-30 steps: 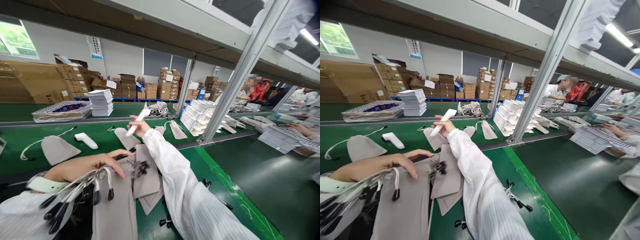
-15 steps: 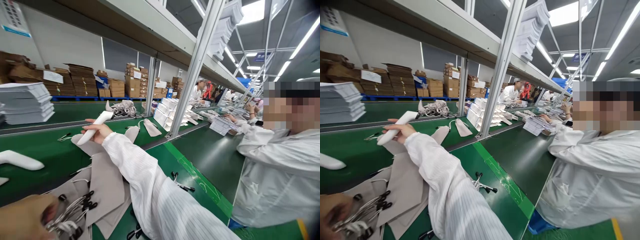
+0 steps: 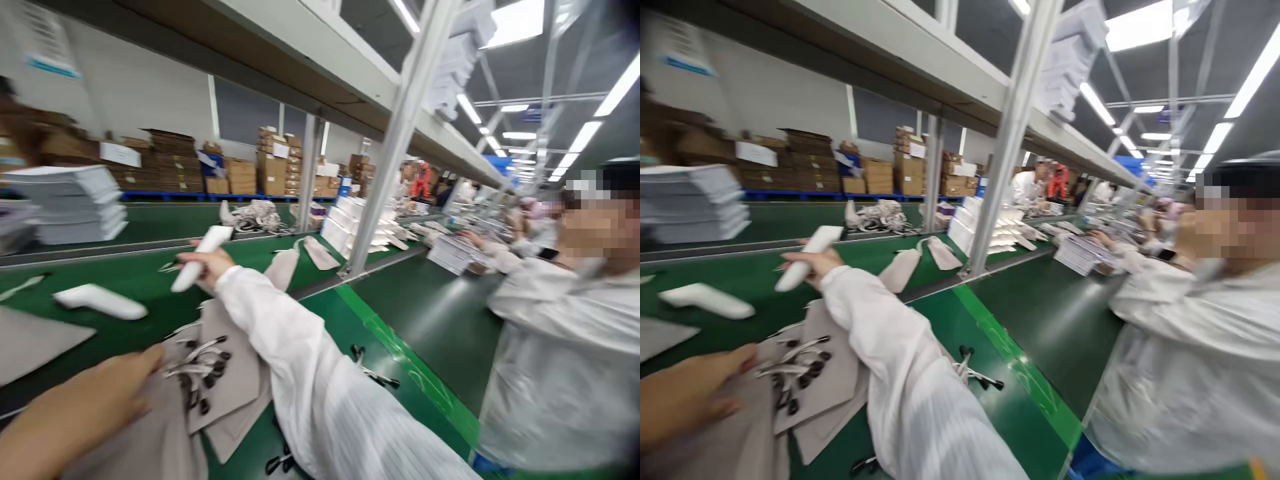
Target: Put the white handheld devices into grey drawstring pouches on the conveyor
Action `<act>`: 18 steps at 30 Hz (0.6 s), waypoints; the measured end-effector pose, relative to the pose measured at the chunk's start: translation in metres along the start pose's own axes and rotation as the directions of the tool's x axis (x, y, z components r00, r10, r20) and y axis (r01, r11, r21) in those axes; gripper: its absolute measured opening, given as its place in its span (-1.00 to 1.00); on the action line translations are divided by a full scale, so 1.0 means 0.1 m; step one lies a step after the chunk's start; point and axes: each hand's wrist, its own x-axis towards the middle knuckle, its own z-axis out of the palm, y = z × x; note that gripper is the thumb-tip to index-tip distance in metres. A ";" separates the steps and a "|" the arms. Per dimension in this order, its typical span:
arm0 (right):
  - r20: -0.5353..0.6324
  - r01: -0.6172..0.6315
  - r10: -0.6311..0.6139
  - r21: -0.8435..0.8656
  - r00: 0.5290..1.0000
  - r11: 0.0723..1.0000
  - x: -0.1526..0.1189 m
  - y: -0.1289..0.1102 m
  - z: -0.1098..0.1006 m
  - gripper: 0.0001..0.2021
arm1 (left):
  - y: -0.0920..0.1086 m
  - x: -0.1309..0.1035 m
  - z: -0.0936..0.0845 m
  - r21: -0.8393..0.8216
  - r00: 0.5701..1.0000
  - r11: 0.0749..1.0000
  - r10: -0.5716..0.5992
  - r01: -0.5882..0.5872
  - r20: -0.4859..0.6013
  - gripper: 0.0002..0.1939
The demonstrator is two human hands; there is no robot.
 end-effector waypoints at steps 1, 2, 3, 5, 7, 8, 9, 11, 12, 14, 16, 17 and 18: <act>-0.055 0.049 -0.048 0.006 0.997 0.999 -0.02 0.02 0.01 -0.52 | 0.01 -0.06 -0.09 0.058 0.998 0.998 0.003 -0.006 0.062 -0.72; -0.071 0.081 -0.080 0.012 0.994 0.997 -0.02 0.05 0.00 -0.52 | 0.03 -0.12 -0.19 0.110 0.992 0.994 0.001 -0.015 0.126 -0.72; -0.086 0.107 -0.105 0.020 0.991 0.994 -0.01 0.07 -0.01 -0.53 | 0.08 -0.17 -0.26 0.154 0.984 0.988 -0.015 -0.013 0.176 -0.73; -0.103 0.133 -0.130 0.015 0.986 0.991 0.02 0.08 -0.04 -0.55 | 0.16 -0.27 -0.34 0.218 0.972 0.975 -0.082 0.033 0.219 -0.75; -0.123 0.152 -0.153 -0.017 0.981 0.988 0.02 0.05 -0.07 -0.57 | 0.19 -0.39 -0.30 0.250 0.984 0.967 -0.086 0.045 0.155 -0.79; -0.139 0.155 -0.158 -0.035 0.978 0.987 0.00 0.01 -0.07 -0.54 | 0.17 -0.46 -0.25 0.254 0.996 0.967 -0.043 0.023 0.074 -0.79; -0.152 0.161 -0.167 -0.053 0.974 0.985 -0.02 -0.04 -0.07 -0.50 | 0.13 -0.54 -0.18 0.265 1.000 0.964 0.001 0.004 -0.018 -0.78; -0.146 0.198 -0.208 -0.078 0.967 0.977 -0.08 -0.14 -0.04 -0.47 | 0.01 -0.66 -0.06 0.297 0.978 0.954 0.099 -0.041 -0.184 -0.73; -0.122 0.228 -0.236 -0.075 0.964 0.971 -0.12 -0.19 -0.01 -0.51 | -0.06 -0.70 -0.01 0.316 0.959 0.947 0.141 -0.058 -0.245 -0.69; -0.060 0.275 -0.276 -0.027 0.959 0.961 -0.19 -0.27 0.06 -0.64 | -0.17 -0.76 0.04 0.344 0.923 0.934 0.213 -0.095 -0.321 -0.62; 0.016 0.256 -0.257 0.055 0.966 0.965 -0.30 -0.31 0.13 -0.74 | -0.24 -0.77 0.04 0.352 0.897 0.926 0.269 -0.140 -0.352 -0.57; 0.060 0.226 -0.231 0.084 0.971 0.970 -0.36 -0.31 0.15 -0.72 | -0.27 -0.77 0.03 0.343 0.889 0.925 0.288 -0.162 -0.357 -0.56; 0.105 0.194 -0.204 0.093 0.973 0.976 -0.43 -0.30 0.17 -0.68 | -0.29 -0.77 0.02 0.324 0.884 0.929 0.297 -0.179 -0.361 -0.56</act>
